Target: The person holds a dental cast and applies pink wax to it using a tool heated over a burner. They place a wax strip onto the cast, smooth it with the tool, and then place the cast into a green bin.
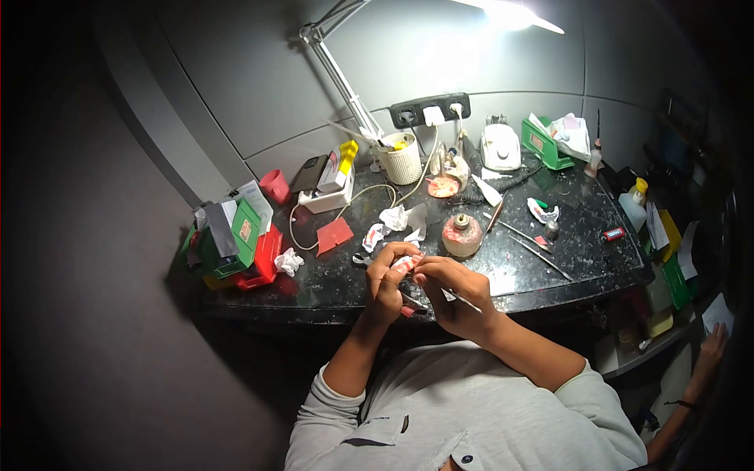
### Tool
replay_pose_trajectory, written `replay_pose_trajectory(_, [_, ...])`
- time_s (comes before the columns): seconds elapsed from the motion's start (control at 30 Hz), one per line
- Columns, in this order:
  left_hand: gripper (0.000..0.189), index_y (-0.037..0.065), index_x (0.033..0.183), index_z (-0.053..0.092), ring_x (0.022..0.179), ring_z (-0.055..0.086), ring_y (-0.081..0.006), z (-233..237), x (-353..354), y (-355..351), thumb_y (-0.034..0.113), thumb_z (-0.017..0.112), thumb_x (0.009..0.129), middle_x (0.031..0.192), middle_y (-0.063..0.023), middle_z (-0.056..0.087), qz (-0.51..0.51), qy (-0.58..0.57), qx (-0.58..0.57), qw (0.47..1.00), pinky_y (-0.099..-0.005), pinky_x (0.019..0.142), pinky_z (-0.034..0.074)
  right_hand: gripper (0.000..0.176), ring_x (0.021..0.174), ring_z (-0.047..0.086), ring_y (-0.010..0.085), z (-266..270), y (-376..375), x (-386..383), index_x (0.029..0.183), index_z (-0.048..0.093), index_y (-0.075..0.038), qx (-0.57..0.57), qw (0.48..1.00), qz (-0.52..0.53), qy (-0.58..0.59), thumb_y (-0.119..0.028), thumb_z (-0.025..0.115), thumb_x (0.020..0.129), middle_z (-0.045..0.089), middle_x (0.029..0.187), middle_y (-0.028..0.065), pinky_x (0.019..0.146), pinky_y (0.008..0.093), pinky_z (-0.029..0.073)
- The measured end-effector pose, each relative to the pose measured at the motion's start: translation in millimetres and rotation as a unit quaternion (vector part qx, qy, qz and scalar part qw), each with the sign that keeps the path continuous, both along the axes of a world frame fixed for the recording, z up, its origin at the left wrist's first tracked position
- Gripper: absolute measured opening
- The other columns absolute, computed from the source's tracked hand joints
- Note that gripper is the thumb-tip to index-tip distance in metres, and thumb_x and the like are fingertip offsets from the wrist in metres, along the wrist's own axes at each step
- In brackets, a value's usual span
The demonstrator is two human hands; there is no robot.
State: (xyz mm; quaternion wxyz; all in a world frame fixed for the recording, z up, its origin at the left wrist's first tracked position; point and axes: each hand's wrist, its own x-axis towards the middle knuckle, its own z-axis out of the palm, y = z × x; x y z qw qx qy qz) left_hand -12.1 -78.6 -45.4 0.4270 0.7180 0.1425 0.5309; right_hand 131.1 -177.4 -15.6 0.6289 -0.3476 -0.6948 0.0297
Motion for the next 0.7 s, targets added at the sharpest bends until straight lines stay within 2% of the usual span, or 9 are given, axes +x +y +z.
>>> replay_pose_trajectory(0.07, [0.035, -0.005, 0.107, 0.061, 0.099, 0.061, -0.0178, 2, 0, 1, 0.019, 0.044, 0.089, 0.105, -0.0131, 0.064, -0.014, -0.014, -0.047, 0.999, -0.0293, 0.090, 0.047, 0.012, 0.084, 0.073, 0.0247, 3, 7, -4, 0.100, 0.066, 0.004, 0.009, 1.000, -0.014, 0.008, 0.007, 0.068, 0.088, 0.072, 0.099, 0.0162, 0.073, 0.0299, 0.057])
replay_pose_trajectory(0.13, [0.032, -0.008, 0.104, 0.060, 0.104, 0.060, -0.0191, 9, -1, -4, 0.015, 0.043, 0.091, 0.109, -0.0151, 0.061, -0.079, -0.085, -0.208, 0.971, -0.0287, 0.095, 0.045, 0.011, 0.083, 0.073, 0.0235, 3, 13, -8, 0.099, 0.066, 0.004, 0.021, 1.000, -0.021, 0.001, 0.006, 0.068, 0.089, 0.072, 0.098, 0.0160, 0.073, 0.0297, 0.057])
replay_pose_trajectory(0.17, [0.031, -0.008, 0.108, 0.059, 0.103, 0.060, -0.0175, -1, -2, 3, 0.013, 0.041, 0.094, 0.110, -0.0139, 0.060, -0.075, -0.054, -0.113, 0.989, -0.0264, 0.093, 0.046, 0.010, 0.083, 0.073, 0.0229, 3, 16, -10, 0.100, 0.066, 0.004, 0.013, 1.000, -0.027, 0.007, 0.005, 0.067, 0.090, 0.072, 0.097, 0.0158, 0.072, 0.0295, 0.057])
replay_pose_trajectory(0.27, [0.029, -0.006, 0.112, 0.057, 0.098, 0.060, -0.0126, 8, -3, 1, 0.013, 0.042, 0.095, 0.107, -0.0097, 0.061, -0.127, -0.124, -0.255, 0.951, -0.0253, 0.090, 0.048, 0.008, 0.078, 0.073, 0.0198, 6, 23, -12, 0.100, 0.066, 0.004, 0.022, 0.999, -0.039, 0.001, 0.003, 0.066, 0.092, 0.071, 0.090, 0.0146, 0.069, 0.0281, 0.056])
replay_pose_trajectory(0.33, [0.029, -0.005, 0.112, 0.057, 0.097, 0.060, -0.0117, 9, -2, 3, 0.013, 0.042, 0.095, 0.106, -0.0088, 0.061, -0.131, -0.131, -0.261, 0.947, -0.0253, 0.090, 0.048, 0.013, 0.084, 0.073, 0.0298, 6, 22, -12, 0.102, 0.066, 0.004, -0.049, 0.998, -0.022, 0.024, 0.002, 0.068, 0.089, 0.070, 0.094, 0.0186, 0.073, 0.0334, 0.056])
replay_pose_trajectory(0.4, [0.029, -0.005, 0.112, 0.056, 0.096, 0.060, -0.0107, 6, -3, 2, 0.013, 0.043, 0.094, 0.105, -0.0080, 0.060, -0.136, -0.135, -0.273, 0.943, -0.0252, 0.090, 0.048, 0.011, 0.082, 0.073, 0.0280, 8, 21, -13, 0.101, 0.066, 0.005, -0.060, 0.998, -0.030, 0.020, 0.000, 0.068, 0.091, 0.070, 0.092, 0.0181, 0.072, 0.0326, 0.056])
replay_pose_trajectory(0.47, [0.033, -0.005, 0.114, 0.055, 0.098, 0.062, -0.0184, 4, -3, 6, 0.017, 0.040, 0.094, 0.104, -0.0119, 0.061, -0.115, -0.089, -0.250, 0.957, -0.0308, 0.090, 0.049, 0.010, 0.080, 0.073, 0.0271, 8, 22, -13, 0.100, 0.066, 0.005, -0.061, 0.997, -0.032, 0.024, 0.000, 0.067, 0.091, 0.070, 0.090, 0.0178, 0.071, 0.0320, 0.056])
replay_pose_trajectory(0.53, [0.032, -0.004, 0.112, 0.056, 0.093, 0.062, -0.0181, 3, 1, 3, 0.016, 0.039, 0.095, 0.102, -0.0124, 0.062, -0.092, -0.085, -0.242, 0.962, -0.0301, 0.085, 0.049, 0.009, 0.080, 0.073, 0.0270, 7, 21, -15, 0.099, 0.066, 0.004, -0.070, 0.996, -0.036, 0.033, 0.000, 0.067, 0.091, 0.070, 0.089, 0.0178, 0.071, 0.0319, 0.056])
replay_pose_trajectory(0.7, [0.028, -0.004, 0.109, 0.058, 0.080, 0.058, -0.0149, 13, 3, -7, 0.015, 0.041, 0.098, 0.094, -0.0123, 0.063, 0.082, -0.002, -0.024, 0.996, -0.0288, 0.074, 0.048, 0.007, 0.080, 0.073, 0.0267, 3, 25, -18, 0.097, 0.066, 0.004, -0.029, 0.997, -0.053, 0.051, 0.000, 0.066, 0.092, 0.070, 0.088, 0.0175, 0.072, 0.0319, 0.056])
